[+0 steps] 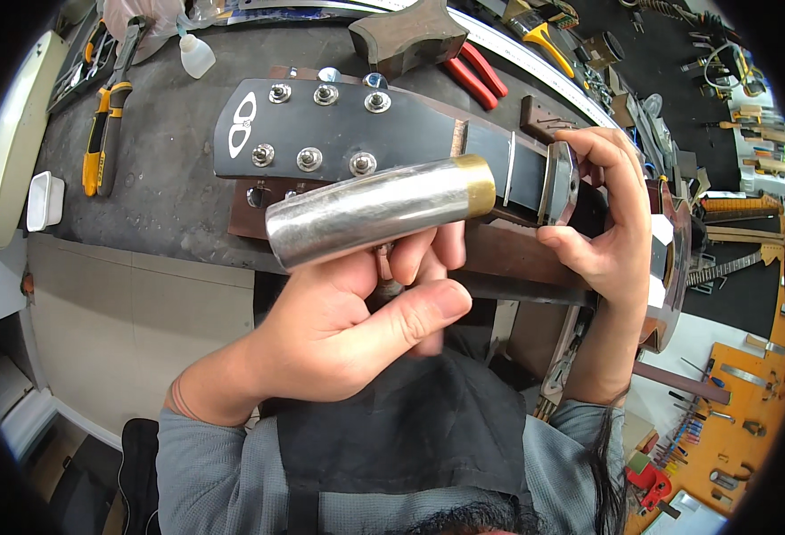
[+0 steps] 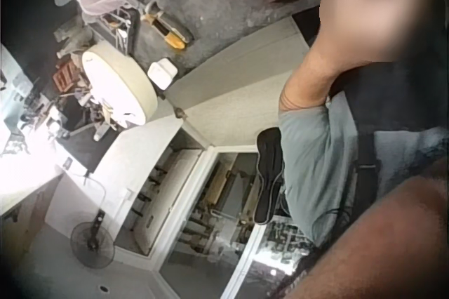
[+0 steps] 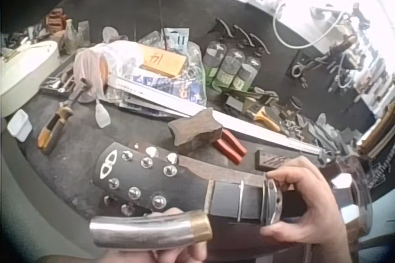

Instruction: The person applies glue to the slots of a guitar neck and installs metal frets using a hammer and specialized tools. They carefully position each fret and tap it into place, ensuring it is flush with the fretboard.

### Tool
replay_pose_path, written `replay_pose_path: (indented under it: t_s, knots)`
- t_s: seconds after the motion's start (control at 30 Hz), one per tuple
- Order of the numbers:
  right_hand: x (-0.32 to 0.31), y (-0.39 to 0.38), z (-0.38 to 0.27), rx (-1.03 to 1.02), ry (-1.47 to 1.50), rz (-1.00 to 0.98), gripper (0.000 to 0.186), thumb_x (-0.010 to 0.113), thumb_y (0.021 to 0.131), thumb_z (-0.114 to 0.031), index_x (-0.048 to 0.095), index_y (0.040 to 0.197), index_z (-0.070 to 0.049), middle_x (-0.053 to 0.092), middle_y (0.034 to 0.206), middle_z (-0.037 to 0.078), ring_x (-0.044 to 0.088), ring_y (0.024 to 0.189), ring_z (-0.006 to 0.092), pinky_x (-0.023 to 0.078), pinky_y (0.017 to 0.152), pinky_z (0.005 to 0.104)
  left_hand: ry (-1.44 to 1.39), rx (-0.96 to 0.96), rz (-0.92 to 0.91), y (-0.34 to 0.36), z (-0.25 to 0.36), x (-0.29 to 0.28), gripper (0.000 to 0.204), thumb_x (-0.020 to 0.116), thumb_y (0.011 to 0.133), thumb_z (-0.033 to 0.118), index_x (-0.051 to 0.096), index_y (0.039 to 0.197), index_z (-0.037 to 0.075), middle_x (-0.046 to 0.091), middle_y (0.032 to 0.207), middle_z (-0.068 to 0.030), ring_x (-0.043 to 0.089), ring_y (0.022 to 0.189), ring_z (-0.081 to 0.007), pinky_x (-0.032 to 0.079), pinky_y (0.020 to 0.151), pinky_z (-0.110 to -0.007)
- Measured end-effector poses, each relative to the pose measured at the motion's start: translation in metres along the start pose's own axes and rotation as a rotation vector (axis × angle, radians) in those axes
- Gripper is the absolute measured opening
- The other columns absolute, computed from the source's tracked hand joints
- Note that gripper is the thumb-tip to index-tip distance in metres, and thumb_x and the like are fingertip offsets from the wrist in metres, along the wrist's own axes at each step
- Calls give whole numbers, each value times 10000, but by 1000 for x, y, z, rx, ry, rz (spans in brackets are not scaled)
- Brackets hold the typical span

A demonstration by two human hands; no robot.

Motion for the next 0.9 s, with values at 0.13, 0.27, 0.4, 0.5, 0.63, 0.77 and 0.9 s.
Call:
replay_pose_path:
  t_s: [0.13,0.27,0.4,0.5,0.63,0.77,0.9]
  knots:
    - [-2,-1,-4,-31,28,7,713,935,668,-280,666,1264,2,651,1127,114,619,991,260,519,894,381,385,155,-101,-2,39,3,468,594,948,-119,511,1398,-20,575,1289,-127,592,1140,-192,502,922,-304]
    - [1,-4,1,-7,89,23,677,928,689,-233,666,1275,-17,659,1135,116,653,1043,281,532,930,391,1011,383,-192,16,86,28,469,620,923,-88,623,1388,-29,718,1113,-110,667,1009,-221,506,962,-338]
    - [-4,-6,-1,-22,103,37,620,923,722,-201,667,1262,-36,673,1155,117,674,1074,312,544,941,394,1478,571,-288,44,103,69,360,652,793,-98,706,1139,-16,650,869,-137,661,890,-320,521,807,-397]
    - [-5,-10,1,-20,128,86,578,917,733,-205,656,1224,-46,666,1139,130,656,1062,377,541,925,426,1625,742,-312,55,100,89,365,652,744,-93,701,1097,-12,625,836,-138,654,819,-340,517,719,-435]
    - [-7,-11,1,-62,169,114,554,914,738,-217,650,1199,-59,646,1140,140,646,1057,392,534,893,451,1739,878,-366,61,95,107,379,653,736,-92,707,1101,-6,653,848,-125,668,784,-332,535,686,-439]
    - [-9,-12,-1,-87,99,143,529,911,748,-234,647,1172,-61,626,1100,137,644,1027,393,530,862,461,1798,900,-409,63,97,115,397,646,731,-109,716,1111,-16,692,895,-133,702,832,-342,566,721,-440]
    - [-13,-17,-6,-162,32,169,494,907,769,-249,640,1133,-49,618,1078,134,642,991,395,528,841,465,1677,962,-385,58,108,125,410,640,718,-130,724,1107,-29,722,943,-162,725,862,-366,583,755,-453]
Point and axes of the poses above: each hand's wrist, its own y-axis towards the middle knuckle, its own x-axis out of the palm, z = x × y, the point moved 9 cm from there along y, towards the middle knuckle
